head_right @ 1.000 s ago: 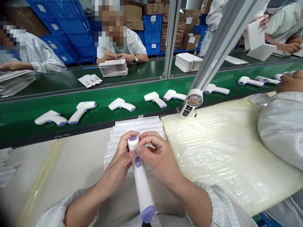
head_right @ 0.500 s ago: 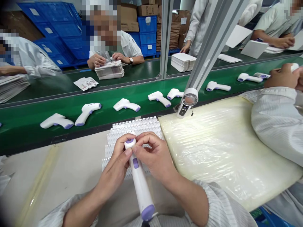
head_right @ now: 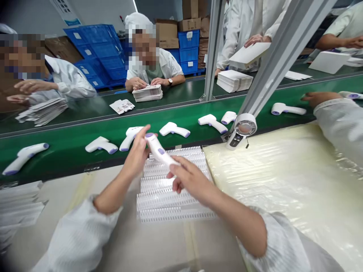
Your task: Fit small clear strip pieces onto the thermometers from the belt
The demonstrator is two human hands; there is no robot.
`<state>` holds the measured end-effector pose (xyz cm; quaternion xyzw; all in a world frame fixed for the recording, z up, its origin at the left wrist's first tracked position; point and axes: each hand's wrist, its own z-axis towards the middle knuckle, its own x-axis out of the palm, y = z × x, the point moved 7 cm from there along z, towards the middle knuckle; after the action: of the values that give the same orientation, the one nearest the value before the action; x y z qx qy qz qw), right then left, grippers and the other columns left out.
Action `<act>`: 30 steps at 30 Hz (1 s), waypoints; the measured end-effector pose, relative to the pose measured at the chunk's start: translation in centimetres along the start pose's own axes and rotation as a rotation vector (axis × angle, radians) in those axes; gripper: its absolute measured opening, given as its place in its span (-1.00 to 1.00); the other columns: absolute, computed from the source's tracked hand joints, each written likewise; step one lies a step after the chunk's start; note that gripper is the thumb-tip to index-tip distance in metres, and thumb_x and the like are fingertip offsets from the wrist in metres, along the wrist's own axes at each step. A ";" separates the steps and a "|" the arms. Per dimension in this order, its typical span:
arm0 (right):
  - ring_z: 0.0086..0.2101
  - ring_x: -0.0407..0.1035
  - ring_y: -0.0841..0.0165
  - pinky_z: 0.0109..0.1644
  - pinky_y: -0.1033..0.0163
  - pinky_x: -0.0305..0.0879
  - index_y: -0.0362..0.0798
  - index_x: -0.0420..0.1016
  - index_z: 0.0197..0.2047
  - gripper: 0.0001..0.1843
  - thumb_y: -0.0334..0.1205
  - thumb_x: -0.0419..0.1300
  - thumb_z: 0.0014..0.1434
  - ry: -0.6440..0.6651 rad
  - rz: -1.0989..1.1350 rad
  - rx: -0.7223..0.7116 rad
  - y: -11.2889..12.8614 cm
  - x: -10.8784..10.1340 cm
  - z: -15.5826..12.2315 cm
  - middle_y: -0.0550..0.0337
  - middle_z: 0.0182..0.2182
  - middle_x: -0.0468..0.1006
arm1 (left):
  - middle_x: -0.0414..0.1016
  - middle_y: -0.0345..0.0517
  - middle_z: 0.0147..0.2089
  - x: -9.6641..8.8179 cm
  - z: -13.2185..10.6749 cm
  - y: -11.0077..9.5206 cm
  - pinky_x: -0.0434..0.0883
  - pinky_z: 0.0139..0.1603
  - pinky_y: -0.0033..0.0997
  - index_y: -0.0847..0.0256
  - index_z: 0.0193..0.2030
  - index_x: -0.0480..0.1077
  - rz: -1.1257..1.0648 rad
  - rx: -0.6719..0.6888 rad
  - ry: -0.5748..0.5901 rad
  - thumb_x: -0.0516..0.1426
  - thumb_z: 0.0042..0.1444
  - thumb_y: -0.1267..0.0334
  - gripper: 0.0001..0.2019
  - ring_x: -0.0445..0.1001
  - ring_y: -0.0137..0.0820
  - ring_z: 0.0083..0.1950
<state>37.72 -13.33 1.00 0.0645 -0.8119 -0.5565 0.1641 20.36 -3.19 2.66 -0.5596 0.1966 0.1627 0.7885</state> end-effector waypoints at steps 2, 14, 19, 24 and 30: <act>-0.49 0.38 0.47 -0.42 0.32 0.32 -0.06 0.38 0.21 -0.63 -0.17 -0.03 0.43 -0.102 -0.226 -0.059 1.3 -1.1 3.2 0.13 -0.22 0.49 | 0.30 0.15 0.36 -1.8 4.2 3.3 0.20 0.42 0.03 0.15 0.47 0.09 0.323 -0.106 -0.016 -0.09 0.36 0.19 -0.45 0.21 -0.08 0.42; 0.10 0.41 -0.05 0.13 -0.05 0.32 -0.12 0.33 0.29 -0.54 -0.23 0.22 0.38 -0.225 -1.048 -0.233 3.9 0.4 17.6 -0.27 0.12 0.50 | 0.24 0.20 0.22 -11.4 7.4 5.7 0.17 0.40 0.06 0.23 0.26 0.27 0.446 -0.186 -0.282 0.20 0.05 0.28 -0.41 0.22 0.08 0.33; 0.25 0.26 -0.02 0.27 -0.04 0.20 -0.12 0.32 0.34 -0.45 -0.36 0.27 0.32 -0.226 -1.161 -0.335 6.1 0.1 13.8 -0.21 0.28 0.37 | 0.39 -0.05 -0.15 -10.1 1.4 3.0 0.49 -0.06 -0.07 0.17 0.06 0.28 -0.267 -0.288 -0.342 0.15 0.08 0.23 -0.62 0.47 -0.16 -0.12; -0.22 0.52 0.27 -0.16 0.22 0.32 -0.04 0.61 -0.24 -0.86 -0.42 0.23 0.25 0.009 -1.065 -0.304 4.5 0.0 4.7 0.16 -0.24 0.66 | 0.48 0.00 -0.08 -6.8 -3.1 -1.3 0.47 -0.33 -0.32 0.22 0.13 0.33 -0.547 -0.238 -0.249 0.18 0.14 0.21 -0.59 0.52 -0.26 -0.21; -0.48 0.39 0.37 -0.38 0.28 0.13 0.00 0.55 -0.50 -0.77 -0.54 0.25 0.04 0.207 -0.975 -0.146 -1.2 0.2 -2.9 0.27 -0.53 0.57 | 0.46 -0.09 -0.23 -3.2 -5.1 -4.5 0.56 -0.32 -0.20 0.04 0.30 0.19 -0.679 -0.208 -0.116 0.24 0.16 0.18 -0.42 0.55 -0.14 -0.15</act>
<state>38.39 -16.36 0.87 0.4794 -0.6256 -0.6146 -0.0312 19.10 -9.61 6.39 -0.6602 -0.0633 -0.0580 0.7462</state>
